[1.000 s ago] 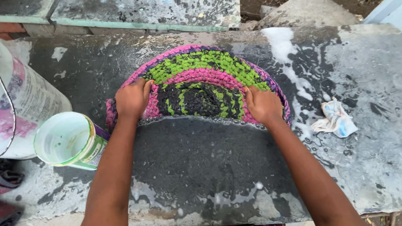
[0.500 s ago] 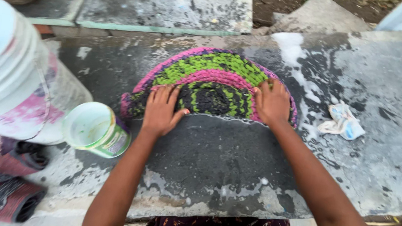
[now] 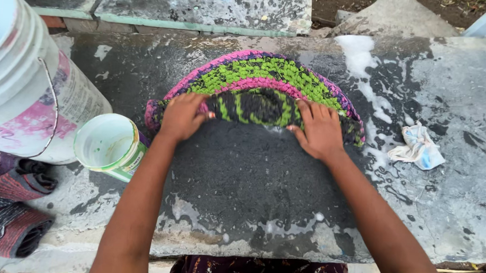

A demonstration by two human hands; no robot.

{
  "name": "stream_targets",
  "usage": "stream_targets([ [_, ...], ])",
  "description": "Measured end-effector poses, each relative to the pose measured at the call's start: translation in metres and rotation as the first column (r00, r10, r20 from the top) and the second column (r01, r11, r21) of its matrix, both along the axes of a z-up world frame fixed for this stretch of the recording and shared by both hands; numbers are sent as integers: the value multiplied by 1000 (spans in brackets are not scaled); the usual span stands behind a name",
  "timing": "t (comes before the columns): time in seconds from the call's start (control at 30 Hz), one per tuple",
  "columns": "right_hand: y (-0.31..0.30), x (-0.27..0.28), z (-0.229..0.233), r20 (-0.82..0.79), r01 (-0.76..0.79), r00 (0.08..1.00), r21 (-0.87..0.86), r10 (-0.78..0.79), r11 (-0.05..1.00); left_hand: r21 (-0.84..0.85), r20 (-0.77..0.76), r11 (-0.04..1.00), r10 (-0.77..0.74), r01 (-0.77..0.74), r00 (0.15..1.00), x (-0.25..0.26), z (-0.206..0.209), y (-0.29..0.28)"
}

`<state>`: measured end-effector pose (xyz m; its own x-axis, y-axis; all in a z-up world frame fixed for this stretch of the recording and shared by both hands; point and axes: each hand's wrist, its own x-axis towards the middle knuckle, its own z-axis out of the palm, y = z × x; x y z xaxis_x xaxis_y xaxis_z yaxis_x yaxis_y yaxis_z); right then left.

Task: The person washes a circular rug on a stone surface by applying soapy water from a small container, scrubbing the surface with their hands, and then rolling the rug into a cylinder.

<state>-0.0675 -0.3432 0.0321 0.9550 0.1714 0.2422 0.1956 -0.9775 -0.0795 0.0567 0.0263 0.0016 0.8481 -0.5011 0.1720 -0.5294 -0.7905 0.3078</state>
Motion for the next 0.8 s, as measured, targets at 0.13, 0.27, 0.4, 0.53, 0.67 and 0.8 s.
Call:
stream_targets([
  [0.13, -15, 29, -1, -107, 58, 993, 69, -50, 996, -70, -65, 993, 87, -92, 994, 33, 1, 0],
  [0.27, -28, 68, -8, -140, 134, 985, 215, -105, 967, 88, -216, 968, 248, -235, 944, 68, 7, -8],
  [0.4, -37, 90, -16, -205, 172, 971, 244, -123, 954, 100, -266, 966, 258, -239, 929, 98, 6, -14],
  [0.53, -37, 101, -13, -357, 290, 913, 228, -198, 929, 152, -214, 949, 303, -275, 929, 112, 2, -28],
  [0.67, -35, 99, -11, -324, 293, 922, 232, -210, 928, 266, -44, 921, 308, -286, 950, 111, -6, -36],
  [0.8, -31, 96, -14, -257, 275, 942, 223, -216, 935, 223, 352, 900, 284, -374, 892, 101, -20, -40],
])
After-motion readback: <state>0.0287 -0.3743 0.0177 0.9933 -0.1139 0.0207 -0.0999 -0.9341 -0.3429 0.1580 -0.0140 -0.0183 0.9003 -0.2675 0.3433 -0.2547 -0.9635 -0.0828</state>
